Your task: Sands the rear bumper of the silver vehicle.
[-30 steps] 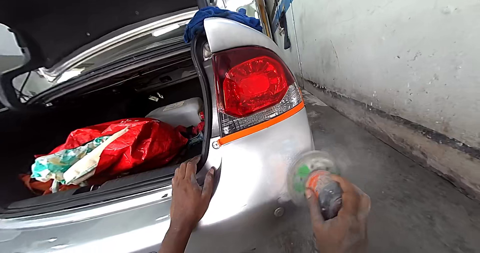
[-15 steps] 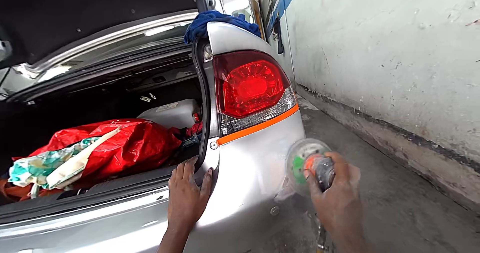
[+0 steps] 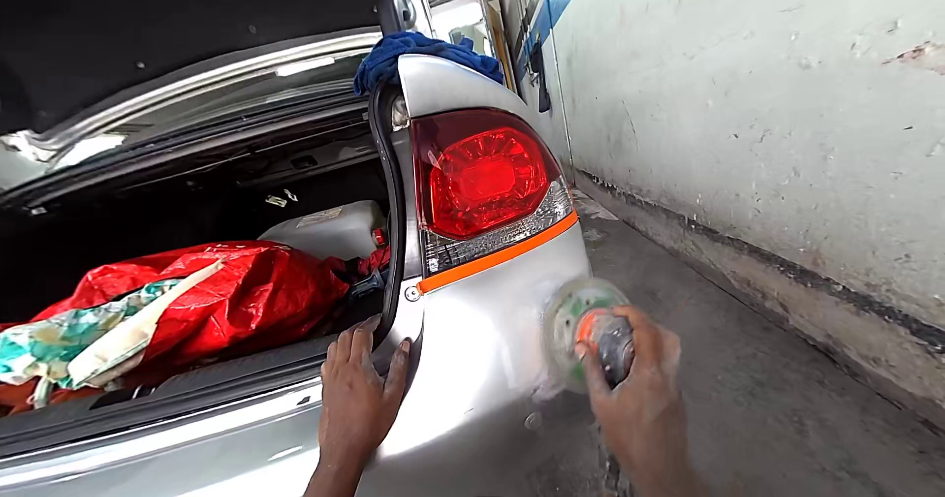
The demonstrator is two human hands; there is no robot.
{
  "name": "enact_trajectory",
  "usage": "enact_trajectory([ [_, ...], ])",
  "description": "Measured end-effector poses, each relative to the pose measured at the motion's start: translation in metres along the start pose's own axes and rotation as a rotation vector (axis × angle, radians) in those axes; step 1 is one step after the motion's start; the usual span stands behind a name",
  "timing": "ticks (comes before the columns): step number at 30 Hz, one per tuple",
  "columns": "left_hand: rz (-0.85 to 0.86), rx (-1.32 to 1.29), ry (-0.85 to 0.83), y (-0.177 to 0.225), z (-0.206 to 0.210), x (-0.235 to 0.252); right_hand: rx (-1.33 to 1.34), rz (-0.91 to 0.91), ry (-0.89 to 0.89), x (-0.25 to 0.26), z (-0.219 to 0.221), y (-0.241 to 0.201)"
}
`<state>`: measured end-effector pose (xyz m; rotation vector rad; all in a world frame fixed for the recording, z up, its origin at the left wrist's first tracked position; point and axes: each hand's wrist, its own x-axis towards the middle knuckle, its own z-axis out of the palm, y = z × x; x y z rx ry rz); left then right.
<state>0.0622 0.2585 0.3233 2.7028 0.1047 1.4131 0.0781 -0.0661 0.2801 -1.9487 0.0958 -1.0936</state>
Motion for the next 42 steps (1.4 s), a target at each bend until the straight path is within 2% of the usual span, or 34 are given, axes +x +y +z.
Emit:
enact_trajectory([
  [4, 0.008, -0.013, 0.006, 0.000, -0.002, -0.001, 0.053, -0.077, 0.057, -0.023, 0.008, 0.000],
  [11, -0.010, 0.003, -0.012, 0.002, -0.002, -0.001, 0.064, 0.073, 0.166, -0.003, 0.007, 0.024],
  [19, 0.000, -0.014, -0.012, 0.000, -0.004, 0.000, 0.005, -0.077, 0.000, -0.021, 0.004, -0.002],
  [24, -0.015, -0.016, -0.018, 0.001, -0.003, -0.002, -0.090, 0.068, -0.115, 0.015, -0.009, -0.003],
  [26, -0.018, -0.007, -0.019, 0.002, -0.002, -0.002, -0.119, 0.074, -0.121, 0.021, -0.011, 0.000],
  [31, -0.005, -0.009, -0.019, -0.001, -0.001, -0.002, -0.136, -0.063, -0.107, 0.001, -0.006, -0.009],
  [35, 0.006, -0.017, -0.023, -0.002, -0.001, -0.002, -0.129, -0.042, -0.111, 0.003, -0.007, -0.006],
  [37, 0.006, -0.015, -0.015, -0.003, -0.001, -0.002, -0.133, -0.021, -0.140, 0.004, -0.011, -0.001],
  [42, 0.012, -0.027, -0.023, -0.003, -0.001, -0.002, -0.177, -0.140, -0.273, -0.018, -0.030, -0.002],
])
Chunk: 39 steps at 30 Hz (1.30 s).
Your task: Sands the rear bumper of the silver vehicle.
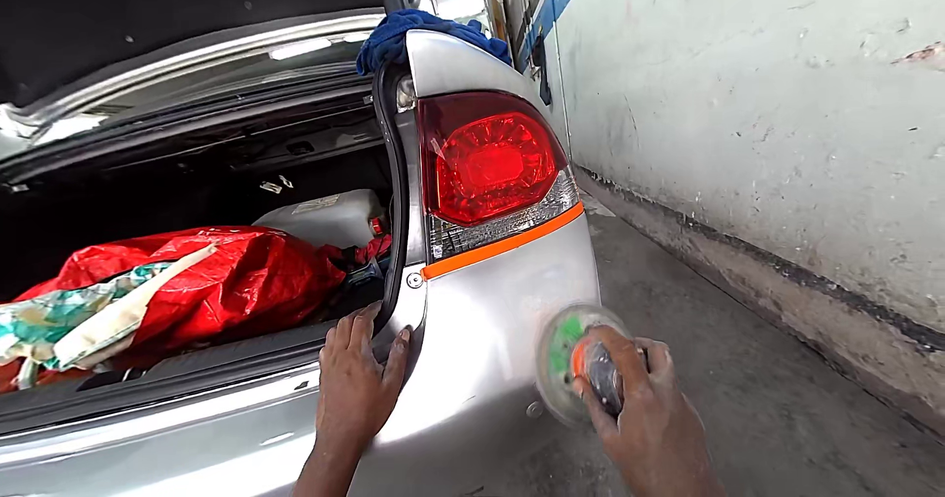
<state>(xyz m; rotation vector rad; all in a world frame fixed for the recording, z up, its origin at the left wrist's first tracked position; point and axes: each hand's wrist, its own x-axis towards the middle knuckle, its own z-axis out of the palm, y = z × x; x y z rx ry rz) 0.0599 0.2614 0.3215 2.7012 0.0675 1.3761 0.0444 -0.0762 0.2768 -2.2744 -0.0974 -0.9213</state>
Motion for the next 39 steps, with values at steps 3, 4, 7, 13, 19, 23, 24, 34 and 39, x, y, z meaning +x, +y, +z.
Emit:
enact_trajectory([
  [3, 0.017, -0.010, 0.011, -0.001, -0.001, 0.001, -0.012, 0.006, -0.128, -0.009, -0.014, -0.003],
  [4, 0.019, -0.010, 0.017, -0.001, -0.001, 0.001, -0.015, 0.015, -0.173, -0.010, -0.019, -0.002],
  [7, 0.010, -0.009, 0.017, 0.001, 0.000, 0.000, -0.015, 0.042, -0.270, -0.016, -0.028, 0.003],
  [13, 0.009, 0.017, 0.027, 0.001, 0.001, 0.003, -0.011, 0.004, -0.251, -0.013, -0.022, 0.000],
  [19, 0.003, 0.026, 0.016, 0.002, 0.001, 0.004, -0.026, -0.005, -0.292, -0.016, -0.027, 0.000],
  [23, 0.000, 0.018, 0.019, 0.002, 0.002, 0.002, -0.045, -0.016, -0.279, -0.011, -0.024, -0.002],
  [24, -0.002, 0.018, 0.016, 0.002, 0.001, 0.002, -0.040, -0.017, -0.285, -0.011, -0.024, -0.003],
  [34, -0.006, 0.014, 0.012, 0.004, 0.000, 0.001, -0.062, -0.029, -0.361, -0.015, -0.031, -0.011],
  [39, 0.001, 0.018, 0.021, 0.003, 0.001, 0.001, -0.058, -0.015, -0.390, -0.015, -0.032, -0.012],
])
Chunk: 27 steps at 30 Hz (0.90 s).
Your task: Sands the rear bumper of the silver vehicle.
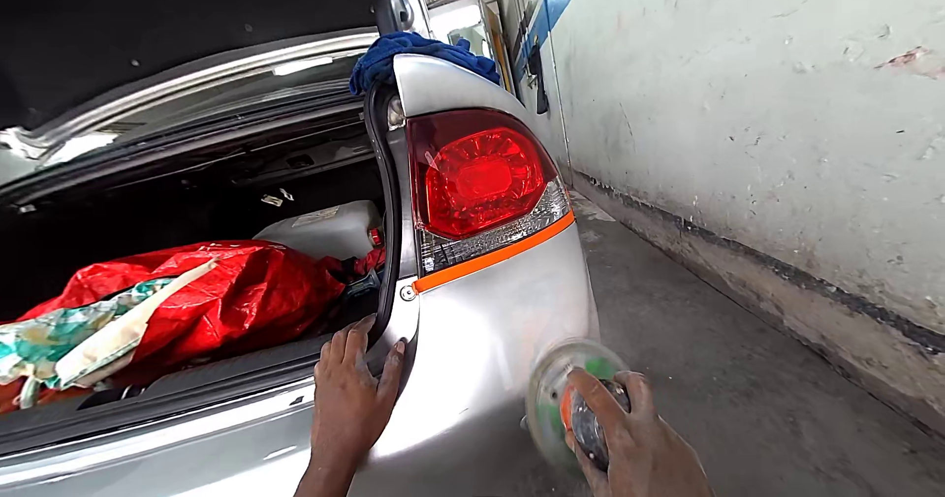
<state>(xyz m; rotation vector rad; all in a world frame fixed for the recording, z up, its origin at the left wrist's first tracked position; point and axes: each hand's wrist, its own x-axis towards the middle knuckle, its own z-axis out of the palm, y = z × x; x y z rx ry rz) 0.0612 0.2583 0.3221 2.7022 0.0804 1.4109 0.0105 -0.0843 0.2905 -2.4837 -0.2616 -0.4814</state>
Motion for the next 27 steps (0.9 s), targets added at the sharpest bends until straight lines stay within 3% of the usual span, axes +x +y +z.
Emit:
enact_trajectory([
  [27, -0.010, -0.013, -0.007, -0.0009, -0.0030, 0.0010, 0.027, -0.041, 0.020, 0.0037, 0.0050, -0.0009],
])
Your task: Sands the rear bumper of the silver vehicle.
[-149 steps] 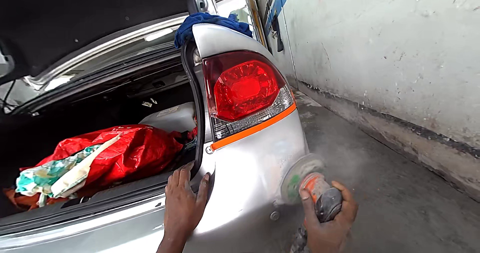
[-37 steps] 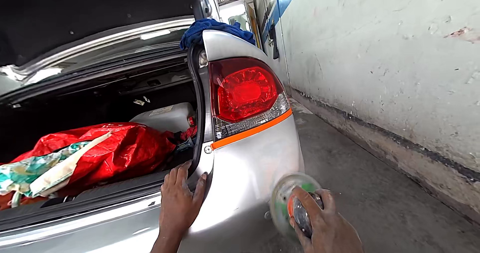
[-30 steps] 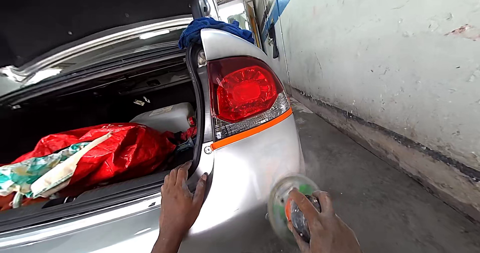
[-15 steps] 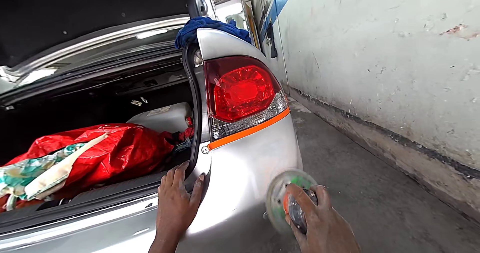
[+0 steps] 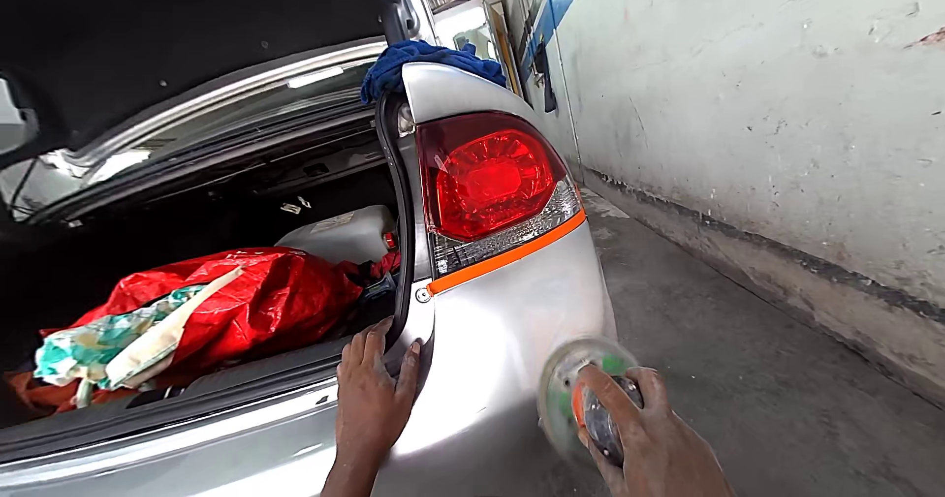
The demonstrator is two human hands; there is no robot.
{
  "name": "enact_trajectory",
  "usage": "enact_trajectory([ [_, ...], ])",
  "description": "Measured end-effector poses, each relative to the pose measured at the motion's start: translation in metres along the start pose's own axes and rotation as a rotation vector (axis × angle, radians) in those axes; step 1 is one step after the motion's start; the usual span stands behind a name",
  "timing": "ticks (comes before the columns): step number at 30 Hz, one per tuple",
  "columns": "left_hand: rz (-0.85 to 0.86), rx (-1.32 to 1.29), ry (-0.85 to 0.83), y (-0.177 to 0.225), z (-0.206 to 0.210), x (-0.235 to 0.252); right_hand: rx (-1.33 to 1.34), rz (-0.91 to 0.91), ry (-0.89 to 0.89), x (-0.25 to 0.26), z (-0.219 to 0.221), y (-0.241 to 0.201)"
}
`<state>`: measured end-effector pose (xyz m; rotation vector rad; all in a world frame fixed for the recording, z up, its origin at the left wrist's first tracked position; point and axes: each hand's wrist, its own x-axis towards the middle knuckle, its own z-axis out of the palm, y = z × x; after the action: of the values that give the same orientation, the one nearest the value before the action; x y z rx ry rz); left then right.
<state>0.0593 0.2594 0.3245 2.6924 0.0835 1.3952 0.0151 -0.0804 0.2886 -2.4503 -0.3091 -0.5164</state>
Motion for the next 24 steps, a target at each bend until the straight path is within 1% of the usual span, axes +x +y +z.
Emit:
enact_trajectory([
  [5, 0.001, -0.011, -0.001, 0.002, -0.003, 0.001, -0.015, 0.005, 0.030, 0.005, 0.002, 0.001],
  [9, 0.005, 0.006, -0.005, 0.003, -0.003, 0.003, 0.038, 0.017, -0.002, -0.001, 0.001, 0.002],
  [14, -0.008, 0.010, -0.019, 0.006, -0.006, 0.002, 0.046, 0.008, 0.107, 0.004, 0.011, 0.006],
  [18, -0.020, 0.025, -0.027, 0.007, -0.007, 0.003, 0.066, -0.002, 0.076, -0.002, 0.012, 0.009],
  [21, -0.031, 0.036, -0.034, 0.007, -0.007, 0.002, 0.063, 0.003, 0.137, -0.001, 0.016, 0.014],
  [24, -0.035, 0.039, -0.038, 0.008, -0.008, 0.003, 0.056, -0.011, 0.147, 0.000, 0.018, 0.018],
])
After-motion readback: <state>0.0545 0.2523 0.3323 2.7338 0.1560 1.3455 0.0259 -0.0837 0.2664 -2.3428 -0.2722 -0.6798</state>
